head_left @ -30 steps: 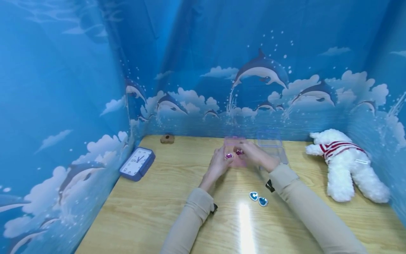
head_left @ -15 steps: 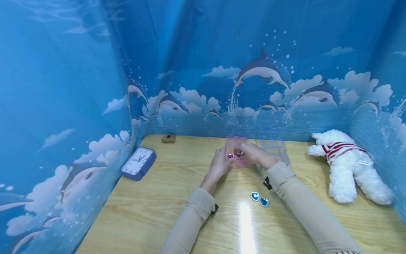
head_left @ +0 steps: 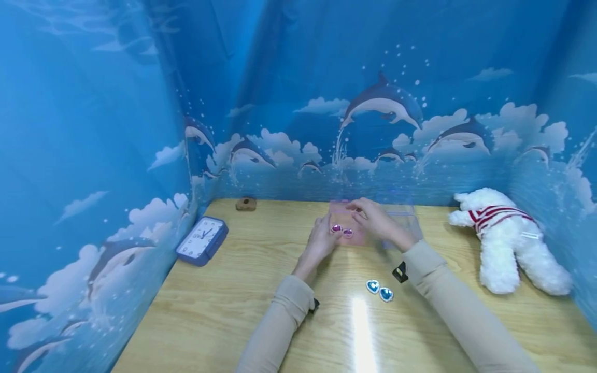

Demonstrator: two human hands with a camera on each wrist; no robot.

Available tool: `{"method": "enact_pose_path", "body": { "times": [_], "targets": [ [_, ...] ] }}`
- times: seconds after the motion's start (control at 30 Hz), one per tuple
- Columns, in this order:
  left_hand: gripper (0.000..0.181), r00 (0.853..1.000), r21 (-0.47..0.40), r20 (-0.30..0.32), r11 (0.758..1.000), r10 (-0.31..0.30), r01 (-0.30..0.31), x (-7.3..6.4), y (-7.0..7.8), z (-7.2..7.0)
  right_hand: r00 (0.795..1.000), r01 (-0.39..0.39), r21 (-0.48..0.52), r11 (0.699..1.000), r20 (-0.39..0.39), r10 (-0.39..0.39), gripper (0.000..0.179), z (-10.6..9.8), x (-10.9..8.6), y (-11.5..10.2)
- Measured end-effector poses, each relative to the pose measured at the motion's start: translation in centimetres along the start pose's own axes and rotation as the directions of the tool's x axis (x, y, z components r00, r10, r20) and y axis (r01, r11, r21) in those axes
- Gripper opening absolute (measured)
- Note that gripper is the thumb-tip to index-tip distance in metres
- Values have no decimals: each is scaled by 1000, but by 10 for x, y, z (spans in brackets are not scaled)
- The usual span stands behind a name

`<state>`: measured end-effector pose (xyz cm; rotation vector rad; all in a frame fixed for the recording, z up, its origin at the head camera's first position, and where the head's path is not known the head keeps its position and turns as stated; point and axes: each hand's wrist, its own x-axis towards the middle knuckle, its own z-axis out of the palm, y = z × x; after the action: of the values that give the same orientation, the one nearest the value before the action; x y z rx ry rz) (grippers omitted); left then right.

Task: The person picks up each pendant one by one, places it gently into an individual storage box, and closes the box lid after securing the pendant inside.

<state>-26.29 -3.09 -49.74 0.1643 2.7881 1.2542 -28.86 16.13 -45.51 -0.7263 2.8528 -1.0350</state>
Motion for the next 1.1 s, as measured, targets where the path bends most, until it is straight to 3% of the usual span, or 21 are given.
{"method": "enact_pose_path", "body": {
  "times": [0.17, 0.27, 0.43, 0.6, 0.73, 0.83, 0.9, 0.97, 1.03, 1.1],
  "targets": [
    [77, 1000, -10, 16, 1000, -21, 21, 0, 0, 0, 981, -56, 222, 974, -170, 95, 45, -11, -24, 5],
    [78, 999, -17, 23, 999, -28, 28, -1, 0, 0, 952, -75, 254, 964, -270, 145, 51, -18, -41, 10],
    [78, 999, -33, 28, 998, -45, 46, -2, -1, 0, 896, -142, 216, 966, -388, 218, 58, -26, -67, 25],
    [79, 999, -30, 23, 999, -41, 41, -2, -1, -1, 862, -235, 209, 949, -406, 303, 69, -27, -88, 40],
    [76, 1000, 13, -17, 1000, -3, 3, -4, 0, -3, 864, -284, 199, 938, -372, 340, 79, -24, -99, 52],
    [70, 995, 88, -73, 994, 71, -64, -7, 3, -6, 865, -312, 190, 931, -348, 361, 80, -21, -104, 59],
    [64, 983, 151, -108, 980, 145, -128, -11, 7, -8, 866, -329, 184, 926, -334, 373, 79, -18, -106, 62],
    [58, 962, 205, -125, 955, 241, -213, -15, 13, -11, 864, -340, 179, 923, -327, 382, 77, -15, -106, 65],
    [55, 933, 241, -100, 918, 346, -314, -21, 21, -12, 865, -347, 181, 920, -317, 388, 75, -14, -107, 67],
    [50, 897, 272, -32, 868, 440, -416, -27, 29, -11, 867, -351, 185, 918, -306, 394, 74, -13, -107, 67]
  ]
}}
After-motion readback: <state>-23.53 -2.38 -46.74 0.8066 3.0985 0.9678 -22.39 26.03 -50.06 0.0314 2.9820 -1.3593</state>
